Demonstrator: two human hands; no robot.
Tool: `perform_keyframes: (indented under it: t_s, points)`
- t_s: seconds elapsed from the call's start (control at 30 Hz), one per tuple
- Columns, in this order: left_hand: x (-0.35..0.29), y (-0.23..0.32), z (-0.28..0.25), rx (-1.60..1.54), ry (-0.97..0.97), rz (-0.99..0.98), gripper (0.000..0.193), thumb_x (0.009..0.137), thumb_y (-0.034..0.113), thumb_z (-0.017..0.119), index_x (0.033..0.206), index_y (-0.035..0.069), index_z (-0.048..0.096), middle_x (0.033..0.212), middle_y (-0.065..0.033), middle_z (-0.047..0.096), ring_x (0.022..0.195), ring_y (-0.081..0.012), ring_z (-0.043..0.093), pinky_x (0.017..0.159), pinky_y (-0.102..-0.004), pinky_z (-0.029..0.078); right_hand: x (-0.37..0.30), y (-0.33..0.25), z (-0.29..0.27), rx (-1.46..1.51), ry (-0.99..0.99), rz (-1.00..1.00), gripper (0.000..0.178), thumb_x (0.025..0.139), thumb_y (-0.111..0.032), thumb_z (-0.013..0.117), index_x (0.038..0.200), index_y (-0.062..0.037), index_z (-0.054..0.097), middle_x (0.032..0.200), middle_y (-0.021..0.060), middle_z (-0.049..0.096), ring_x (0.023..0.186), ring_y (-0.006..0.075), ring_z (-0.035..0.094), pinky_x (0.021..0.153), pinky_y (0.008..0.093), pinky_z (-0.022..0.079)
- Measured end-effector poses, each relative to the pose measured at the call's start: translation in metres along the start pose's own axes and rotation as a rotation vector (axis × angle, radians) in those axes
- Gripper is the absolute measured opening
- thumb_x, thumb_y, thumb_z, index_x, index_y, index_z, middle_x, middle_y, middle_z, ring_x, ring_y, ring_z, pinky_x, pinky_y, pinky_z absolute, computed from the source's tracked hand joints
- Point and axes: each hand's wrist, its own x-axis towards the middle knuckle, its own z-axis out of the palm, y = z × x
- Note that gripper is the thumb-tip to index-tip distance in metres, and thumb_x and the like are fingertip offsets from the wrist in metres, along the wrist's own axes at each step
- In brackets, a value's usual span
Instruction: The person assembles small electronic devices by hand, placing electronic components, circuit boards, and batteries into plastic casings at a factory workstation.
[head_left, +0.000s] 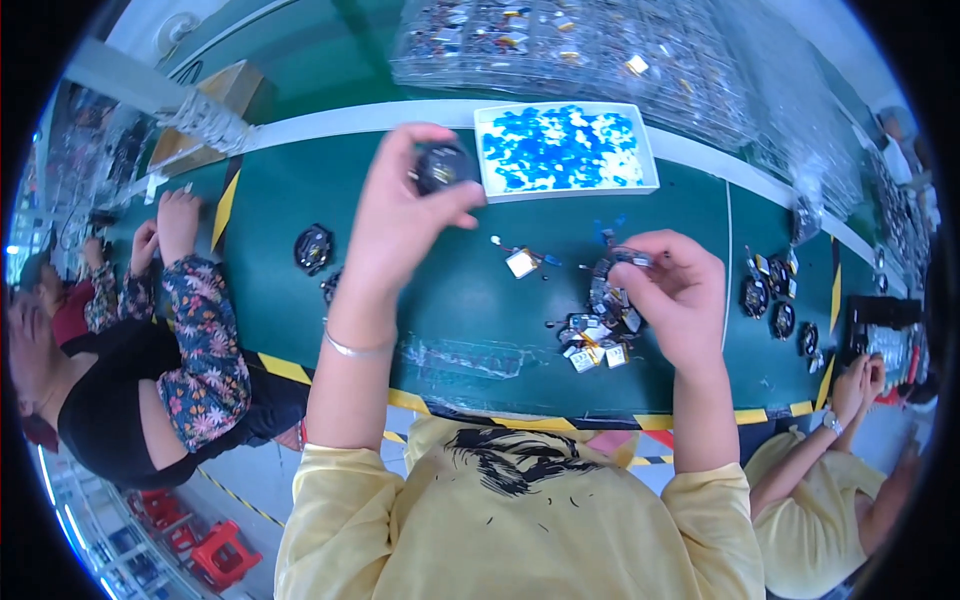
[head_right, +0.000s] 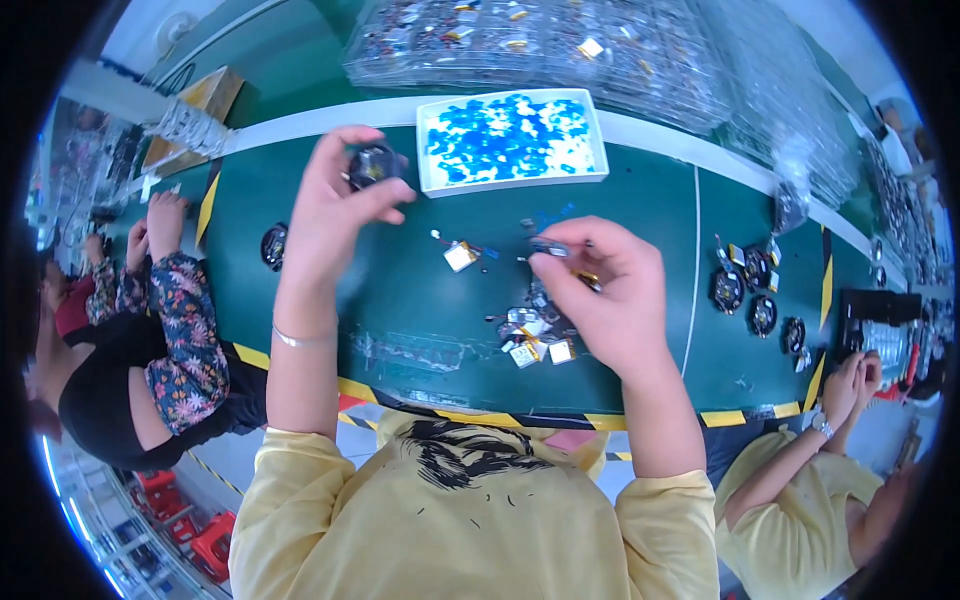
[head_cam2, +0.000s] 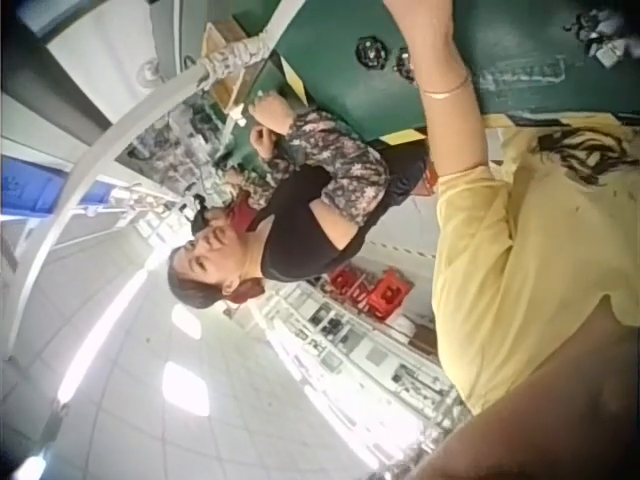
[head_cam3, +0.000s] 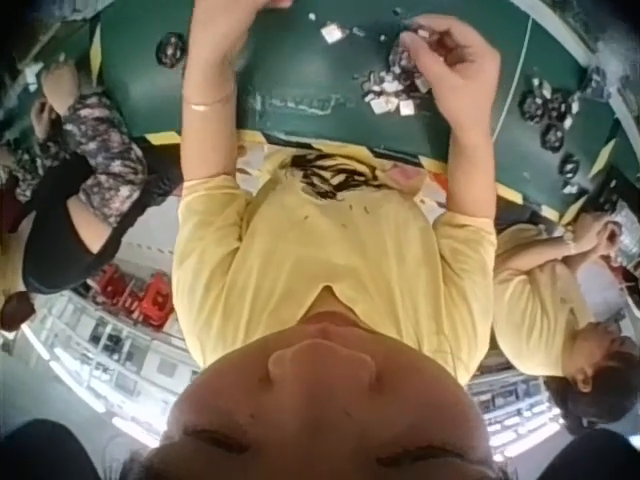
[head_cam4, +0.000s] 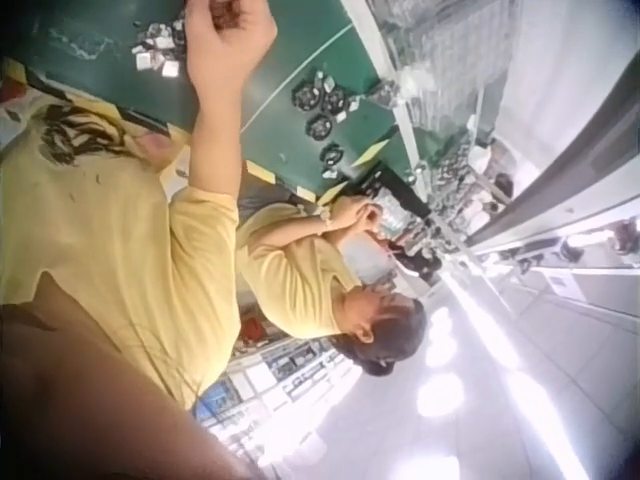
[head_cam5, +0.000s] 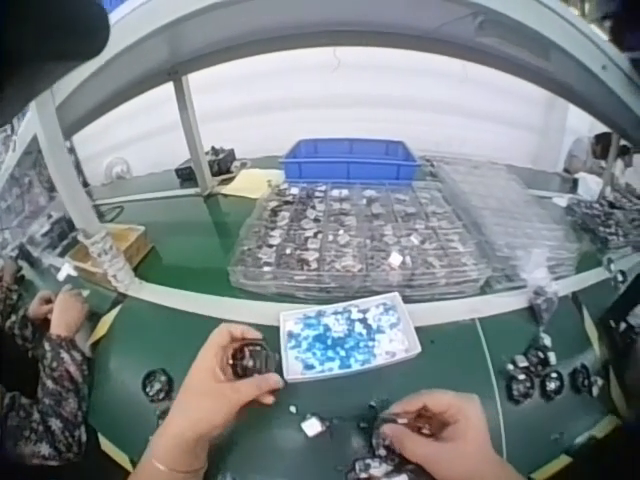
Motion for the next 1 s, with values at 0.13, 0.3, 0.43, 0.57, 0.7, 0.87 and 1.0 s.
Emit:
perform_keyframes:
  t_s: [0.13,0.3,0.43,0.57,0.7,0.87,1.0]
  points:
    - [-0.026,0.002,0.044,-0.299,-0.291,-0.150,0.042,0.076,-0.006,0.061,0.113,0.005,0.044,0.094,-0.0118,0.060,0.075,-0.0168,0.064,0.056,-0.0215,0.051,-0.002,-0.003,0.004,-0.054,0.032,-0.018,0.016,0.075,0.006,0.064,0.090,0.0015,0.063,0.083,0.0046,0.061,0.075,0.0089,0.057,0.065,0.0213,0.046]
    - [-0.035,0.002,0.056,-0.214,-0.268,-0.140,0.031,0.085,-0.007,0.047,0.114,0.003,0.043,0.100,-0.0161,0.063,0.078,-0.0145,0.063,0.057,-0.0213,0.051,-0.002,-0.007,0.004,-0.128,0.072,-0.173,0.014,0.070,0.002,0.068,0.083,-0.0003,0.063,0.075,0.0053,0.061,0.069,0.0102,0.058,0.061,0.0229,0.047]
    - [-0.040,0.003,0.063,-0.198,-0.267,-0.044,0.032,0.086,-0.008,0.045,0.117,0.001,0.044,0.104,-0.0179,0.062,0.084,-0.0140,0.063,0.062,-0.0218,0.051,-0.005,-0.008,0.009,-0.301,0.089,-0.300,0.014,0.067,0.000,0.069,0.079,-0.0008,0.062,0.071,0.0068,0.060,0.065,0.0131,0.059,0.059,0.0243,0.047]
    - [-0.043,0.000,0.065,-0.146,-0.287,-0.009,0.034,0.085,-0.011,0.044,0.118,-0.002,0.047,0.105,-0.0145,0.061,0.094,-0.0148,0.060,0.074,-0.0235,0.052,-0.006,-0.012,0.015,-0.338,0.085,-0.249,0.013,0.068,0.006,0.064,0.080,0.0026,0.058,0.077,0.0055,0.057,0.068,0.0087,0.052,0.060,0.0209,0.042]
    - [-0.047,-0.004,0.067,-0.094,-0.298,0.060,0.033,0.084,-0.012,0.043,0.116,-0.005,0.050,0.109,-0.0161,0.059,0.101,-0.0186,0.059,0.081,-0.0269,0.051,-0.004,-0.008,0.018,-0.343,0.136,-0.190,0.016,0.065,-0.003,0.068,0.080,-0.0014,0.062,0.071,0.0073,0.060,0.062,0.0152,0.061,0.056,0.0253,0.049]
    - [-0.048,-0.007,0.067,-0.020,-0.312,0.112,0.032,0.084,-0.013,0.045,0.115,-0.006,0.051,0.110,-0.0156,0.059,0.102,-0.0190,0.058,0.083,-0.0275,0.050,-0.006,-0.007,0.018,-0.283,0.112,-0.135,0.014,0.071,0.005,0.064,0.083,0.0016,0.058,0.078,0.0025,0.056,0.068,0.0061,0.052,0.059,0.0195,0.042]
    - [-0.049,-0.007,0.069,-0.085,-0.269,0.097,0.024,0.083,-0.005,0.055,0.106,-0.001,0.059,0.100,-0.0084,0.064,0.089,-0.0117,0.062,0.075,-0.0240,0.052,-0.004,-0.005,0.020,-0.261,0.166,-0.147,0.015,0.067,-0.003,0.067,0.080,-0.0012,0.061,0.071,0.0071,0.060,0.063,0.0147,0.061,0.058,0.0249,0.049]
